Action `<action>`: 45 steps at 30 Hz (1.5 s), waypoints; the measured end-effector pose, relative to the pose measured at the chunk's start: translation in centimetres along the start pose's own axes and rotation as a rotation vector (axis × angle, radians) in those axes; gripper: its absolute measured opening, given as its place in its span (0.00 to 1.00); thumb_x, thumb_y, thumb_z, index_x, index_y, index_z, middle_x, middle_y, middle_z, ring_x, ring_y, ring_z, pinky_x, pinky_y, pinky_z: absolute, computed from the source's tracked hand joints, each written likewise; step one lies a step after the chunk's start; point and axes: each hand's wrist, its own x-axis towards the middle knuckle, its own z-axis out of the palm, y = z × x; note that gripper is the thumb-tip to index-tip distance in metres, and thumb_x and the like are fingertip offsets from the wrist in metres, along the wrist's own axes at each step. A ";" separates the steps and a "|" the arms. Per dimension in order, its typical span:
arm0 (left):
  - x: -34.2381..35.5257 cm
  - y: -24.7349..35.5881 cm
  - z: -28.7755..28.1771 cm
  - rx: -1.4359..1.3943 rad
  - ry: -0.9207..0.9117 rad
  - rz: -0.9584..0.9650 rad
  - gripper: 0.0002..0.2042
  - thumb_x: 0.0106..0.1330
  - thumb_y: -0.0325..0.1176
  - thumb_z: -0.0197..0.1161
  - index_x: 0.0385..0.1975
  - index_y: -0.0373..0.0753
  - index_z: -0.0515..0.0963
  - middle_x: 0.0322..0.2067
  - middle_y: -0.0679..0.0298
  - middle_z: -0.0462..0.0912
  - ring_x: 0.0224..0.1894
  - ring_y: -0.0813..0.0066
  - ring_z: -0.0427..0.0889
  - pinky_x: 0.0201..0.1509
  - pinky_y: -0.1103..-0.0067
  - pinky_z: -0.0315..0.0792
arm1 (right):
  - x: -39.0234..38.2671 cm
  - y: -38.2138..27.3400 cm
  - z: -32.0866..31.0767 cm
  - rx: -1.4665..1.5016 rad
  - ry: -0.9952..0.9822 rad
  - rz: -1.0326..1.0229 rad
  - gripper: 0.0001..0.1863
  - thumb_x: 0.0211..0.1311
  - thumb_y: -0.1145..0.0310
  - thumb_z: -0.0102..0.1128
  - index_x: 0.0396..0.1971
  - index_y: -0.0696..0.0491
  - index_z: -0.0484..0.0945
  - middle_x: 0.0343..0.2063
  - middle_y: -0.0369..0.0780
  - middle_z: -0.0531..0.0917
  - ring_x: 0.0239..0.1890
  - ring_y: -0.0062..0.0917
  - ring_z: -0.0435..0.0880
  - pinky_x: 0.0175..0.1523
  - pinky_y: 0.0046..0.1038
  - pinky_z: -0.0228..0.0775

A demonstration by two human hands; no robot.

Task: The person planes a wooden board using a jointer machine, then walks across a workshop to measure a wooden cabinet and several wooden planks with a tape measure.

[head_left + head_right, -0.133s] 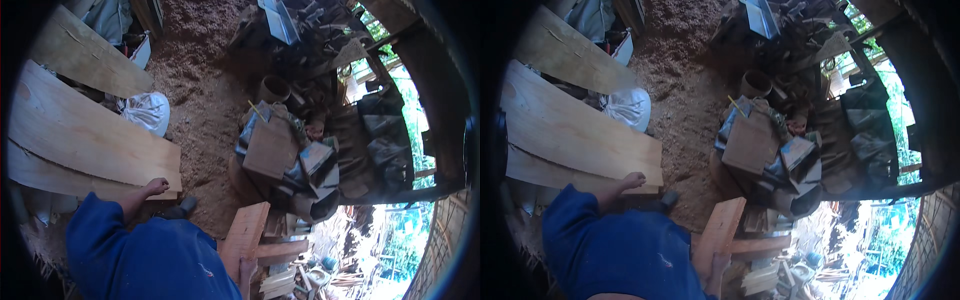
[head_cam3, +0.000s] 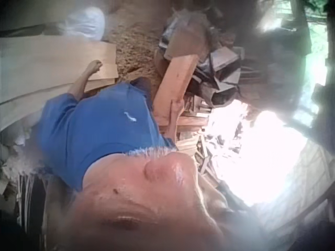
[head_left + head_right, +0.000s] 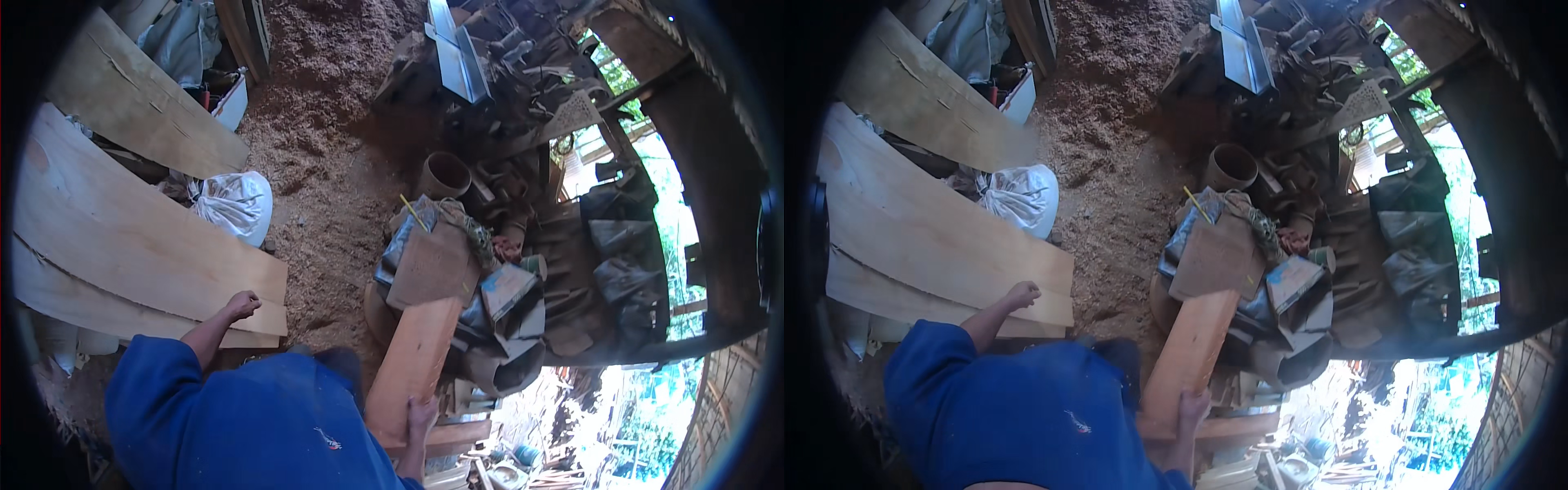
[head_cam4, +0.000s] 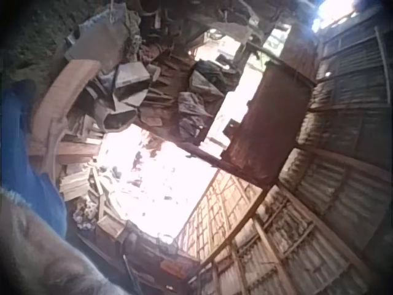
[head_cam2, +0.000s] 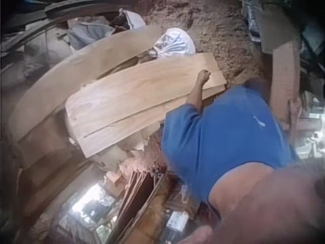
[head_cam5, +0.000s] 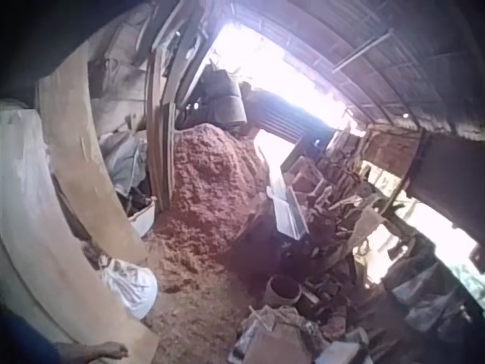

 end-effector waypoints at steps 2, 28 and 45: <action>6.1 3.1 -4.5 -0.113 0.096 -0.002 0.14 0.62 0.37 0.61 0.41 0.32 0.77 0.26 0.61 0.79 0.25 0.74 0.81 0.27 0.78 0.76 | 11.5 -5.5 4.6 0.338 0.004 -0.063 0.23 0.46 0.67 0.70 0.43 0.62 0.75 0.36 0.48 0.83 0.40 0.36 0.83 0.48 0.36 0.74; 64.6 64.7 -22.1 -0.365 -0.042 0.075 0.12 0.69 0.39 0.56 0.44 0.39 0.74 0.33 0.59 0.78 0.31 0.69 0.82 0.28 0.74 0.77 | 85.2 -86.7 0.6 -0.007 0.146 -0.550 0.20 0.50 0.59 0.68 0.40 0.55 0.79 0.36 0.51 0.85 0.44 0.45 0.83 0.49 0.42 0.73; 118.8 89.0 -27.7 -0.907 0.391 -0.346 0.22 0.74 0.49 0.41 0.57 0.39 0.64 0.44 0.56 0.76 0.37 0.61 0.81 0.37 0.67 0.80 | 104.3 -106.8 12.2 -0.168 0.108 -0.378 0.25 0.48 0.69 0.70 0.48 0.58 0.75 0.38 0.52 0.82 0.41 0.48 0.82 0.44 0.40 0.73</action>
